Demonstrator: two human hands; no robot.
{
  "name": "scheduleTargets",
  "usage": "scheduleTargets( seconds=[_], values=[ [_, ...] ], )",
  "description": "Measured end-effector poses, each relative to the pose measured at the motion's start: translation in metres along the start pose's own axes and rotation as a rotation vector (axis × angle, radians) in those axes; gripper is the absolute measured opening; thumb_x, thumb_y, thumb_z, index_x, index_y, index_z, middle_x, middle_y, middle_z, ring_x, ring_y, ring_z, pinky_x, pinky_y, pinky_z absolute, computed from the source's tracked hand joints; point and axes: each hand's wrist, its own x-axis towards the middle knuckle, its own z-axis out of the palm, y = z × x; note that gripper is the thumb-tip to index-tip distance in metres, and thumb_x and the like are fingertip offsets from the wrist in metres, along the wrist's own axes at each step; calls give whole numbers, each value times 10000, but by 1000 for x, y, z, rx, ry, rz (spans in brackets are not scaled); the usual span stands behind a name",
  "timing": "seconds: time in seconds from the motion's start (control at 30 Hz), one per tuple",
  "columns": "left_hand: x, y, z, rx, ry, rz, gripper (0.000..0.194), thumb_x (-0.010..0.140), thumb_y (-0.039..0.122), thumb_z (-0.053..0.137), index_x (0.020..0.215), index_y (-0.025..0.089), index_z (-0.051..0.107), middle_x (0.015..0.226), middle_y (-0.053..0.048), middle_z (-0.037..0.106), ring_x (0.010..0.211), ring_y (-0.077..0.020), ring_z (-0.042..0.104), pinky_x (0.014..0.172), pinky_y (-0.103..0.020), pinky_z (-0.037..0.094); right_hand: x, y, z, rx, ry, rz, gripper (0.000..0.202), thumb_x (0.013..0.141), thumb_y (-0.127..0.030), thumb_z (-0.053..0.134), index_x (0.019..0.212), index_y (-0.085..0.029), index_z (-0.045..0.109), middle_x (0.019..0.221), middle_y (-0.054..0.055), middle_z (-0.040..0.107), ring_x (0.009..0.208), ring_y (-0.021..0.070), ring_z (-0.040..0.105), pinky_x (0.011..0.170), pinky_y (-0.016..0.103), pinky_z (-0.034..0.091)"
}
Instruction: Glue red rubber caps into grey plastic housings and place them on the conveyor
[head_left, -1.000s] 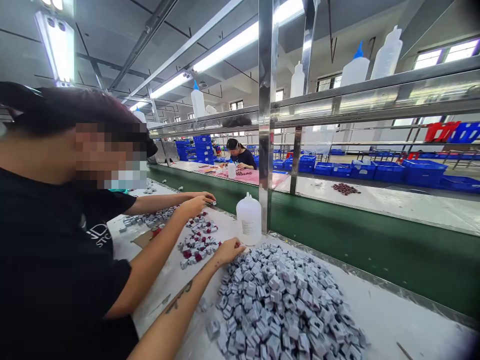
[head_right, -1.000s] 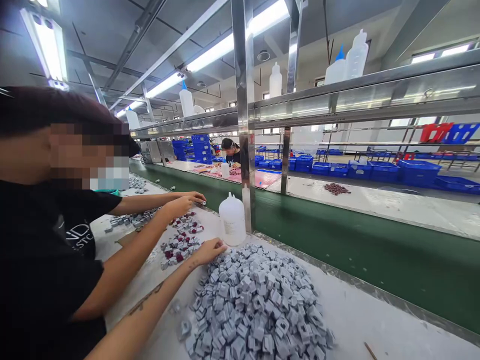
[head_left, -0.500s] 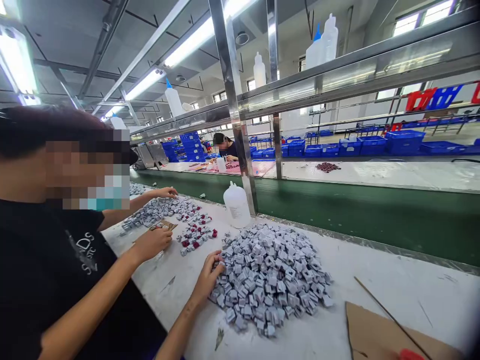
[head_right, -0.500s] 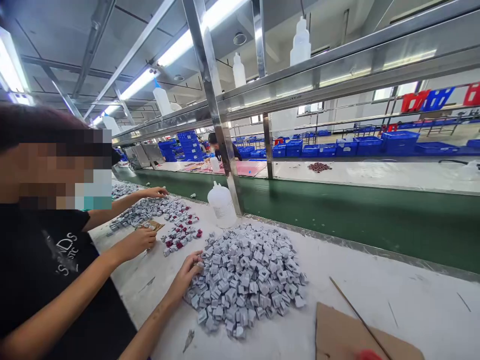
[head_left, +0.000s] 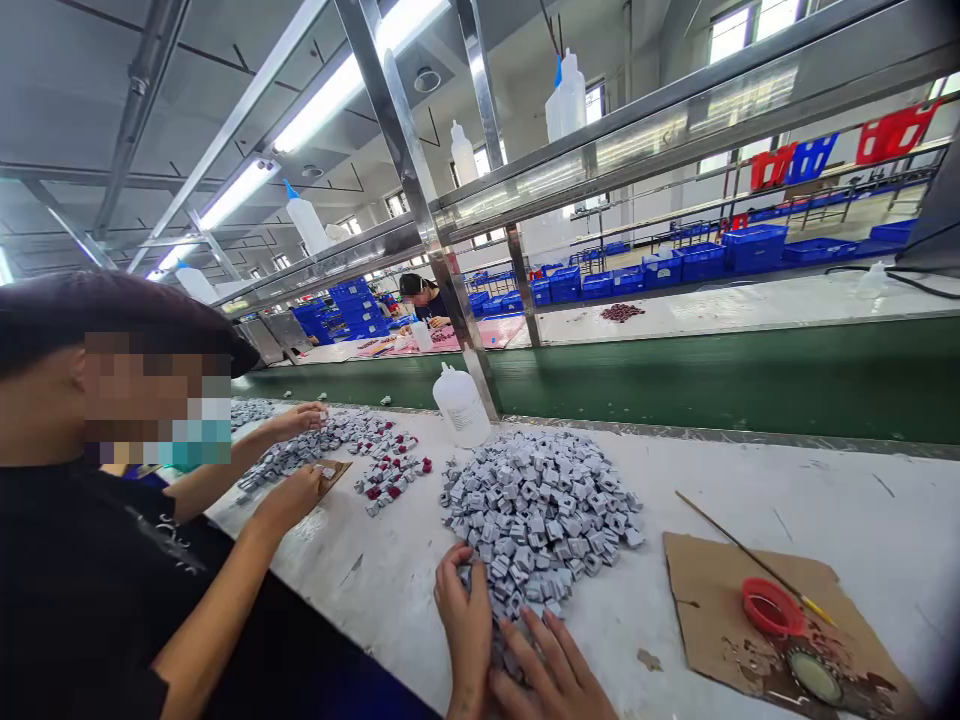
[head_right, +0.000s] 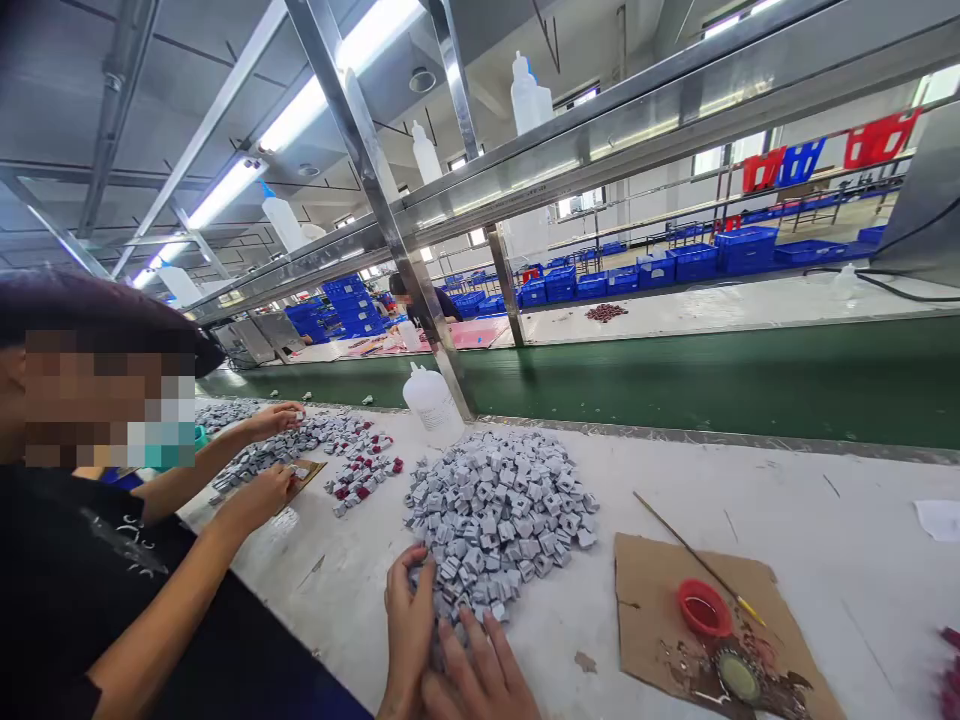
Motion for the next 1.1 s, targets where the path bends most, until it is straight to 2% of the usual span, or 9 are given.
scheduleTargets(
  seconds=[0.1,0.27,0.37,0.5,0.6,0.7,0.9,1.0,1.1],
  values=[
    [-20,2,-6,-61,-95,-78,155,860,201,506,962,156,613,1208,-120,614,1233,-247,518,1049,-416,400,4,2,15,6,-23,-13,145,913,-351,497,825,-286,593,1028,5,712,1030,188,620,1145,388,226],
    [-46,6,-22,-98,-238,-154,326,875,388,460,1100,202,604,1252,-114,628,1189,-257,582,900,-323,520,12,16,-2,-83,-242,-109,277,882,-397,540,1131,-300,613,1189,21,652,1092,246,577,1158,441,111],
    [-30,11,-34,-59,-162,-100,395,871,432,404,1136,176,547,1307,-141,562,1308,-274,455,1067,-384,386,16,20,-6,-91,-272,-156,401,869,-576,499,1193,-355,581,1222,32,631,1123,288,552,1113,479,156],
    [20,15,-39,14,-87,25,460,864,417,378,1226,152,480,1439,-154,415,1424,-256,238,1188,-422,108,19,21,-1,-36,-263,-195,588,801,-767,399,1204,-377,572,1230,44,624,1133,316,538,1098,505,140],
    [33,13,-29,45,-188,64,429,844,381,406,1193,178,553,1385,-136,497,1389,-280,322,1177,-475,144,21,23,3,-3,-268,-206,471,821,-682,479,1137,-360,611,1195,18,644,1109,299,554,1130,500,55],
    [9,9,-16,85,-222,82,479,860,418,391,1231,159,547,1373,-171,480,1355,-309,372,1128,-503,272,21,29,-2,13,-292,-211,422,823,-662,502,1040,-325,635,1167,21,660,1107,292,560,1146,490,25],
    [-43,11,-1,200,-184,185,544,868,441,409,1311,131,462,1415,-219,377,1375,-362,284,1123,-560,214,26,54,-39,187,-640,-168,327,888,-515,492,1135,-337,609,1377,36,521,1235,303,500,1017,506,382],
    [-43,16,2,227,-194,228,502,865,437,428,1271,150,505,1405,-214,382,1364,-373,297,1117,-571,216,33,62,-51,235,-720,-138,327,881,-542,498,1111,-349,628,1369,26,525,1257,307,487,1016,516,406],
    [-40,15,-1,232,-184,242,486,882,449,403,1253,159,524,1411,-208,364,1378,-366,291,1119,-550,237,38,64,-57,201,-689,-171,352,909,-552,456,1155,-354,612,1335,18,554,1235,284,511,1056,515,377]
  ],
)
